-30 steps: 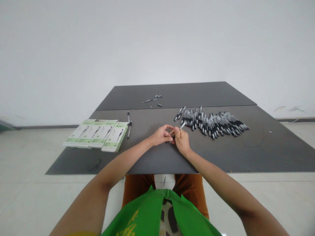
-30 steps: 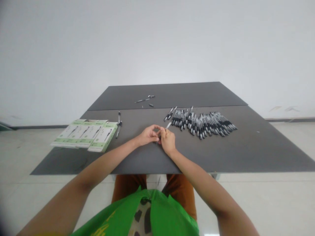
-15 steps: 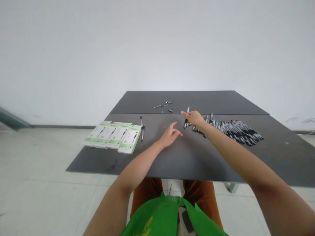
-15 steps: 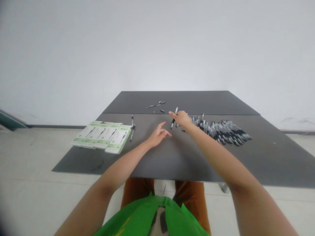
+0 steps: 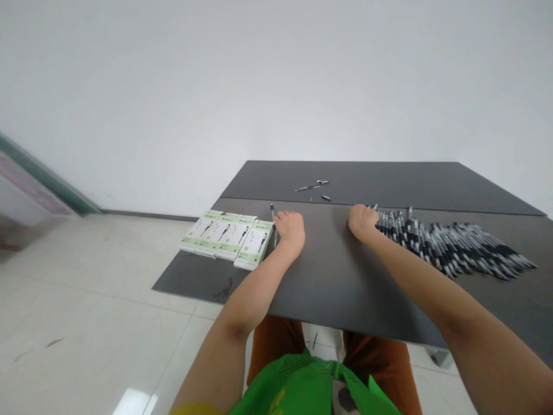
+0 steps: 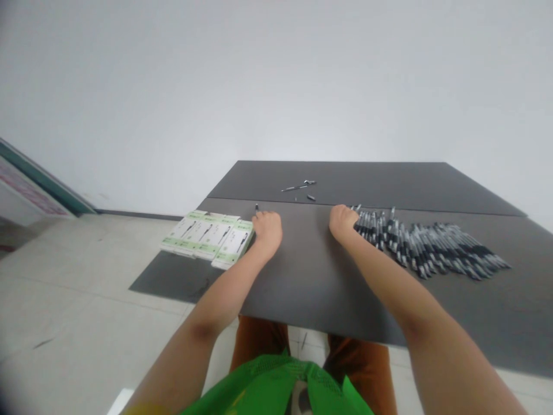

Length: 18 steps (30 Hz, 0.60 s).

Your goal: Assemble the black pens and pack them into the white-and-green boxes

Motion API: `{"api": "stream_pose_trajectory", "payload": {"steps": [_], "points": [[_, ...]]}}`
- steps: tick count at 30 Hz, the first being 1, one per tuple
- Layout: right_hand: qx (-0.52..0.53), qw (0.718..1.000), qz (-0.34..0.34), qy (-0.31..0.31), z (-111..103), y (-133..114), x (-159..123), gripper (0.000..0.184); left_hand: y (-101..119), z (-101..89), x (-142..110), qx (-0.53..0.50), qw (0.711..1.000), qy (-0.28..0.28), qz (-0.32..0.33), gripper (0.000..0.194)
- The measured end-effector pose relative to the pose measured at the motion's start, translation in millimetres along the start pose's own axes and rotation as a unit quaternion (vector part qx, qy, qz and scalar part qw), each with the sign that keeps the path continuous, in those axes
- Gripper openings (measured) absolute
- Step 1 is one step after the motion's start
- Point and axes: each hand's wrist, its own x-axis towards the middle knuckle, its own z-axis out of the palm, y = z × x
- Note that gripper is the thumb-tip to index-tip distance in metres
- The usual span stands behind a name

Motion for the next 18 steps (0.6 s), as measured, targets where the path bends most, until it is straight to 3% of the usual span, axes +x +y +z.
{"api": "stream_pose_trajectory", "payload": {"steps": [3,6,13,18], "points": [[0.001,1.000,0.003,0.026,-2.1,12.4,0.0,0.037,-4.3,2.4,13.0,0.028,0.996,-0.041,-0.078,0.037],[-0.001,0.999,0.006,0.041,-3.9,24.0,-3.0,0.037,-5.5,5.7,15.9,0.053,0.992,-0.090,-0.067,0.035],[0.006,0.994,-0.088,0.068,-5.1,38.1,-30.8,0.041,-3.6,11.1,13.6,0.061,0.993,-0.090,-0.046,0.038],[0.054,0.970,-0.190,0.142,-2.7,41.8,-72.4,0.038,-4.8,23.2,7.8,0.082,0.994,-0.065,-0.013,0.030]]}}
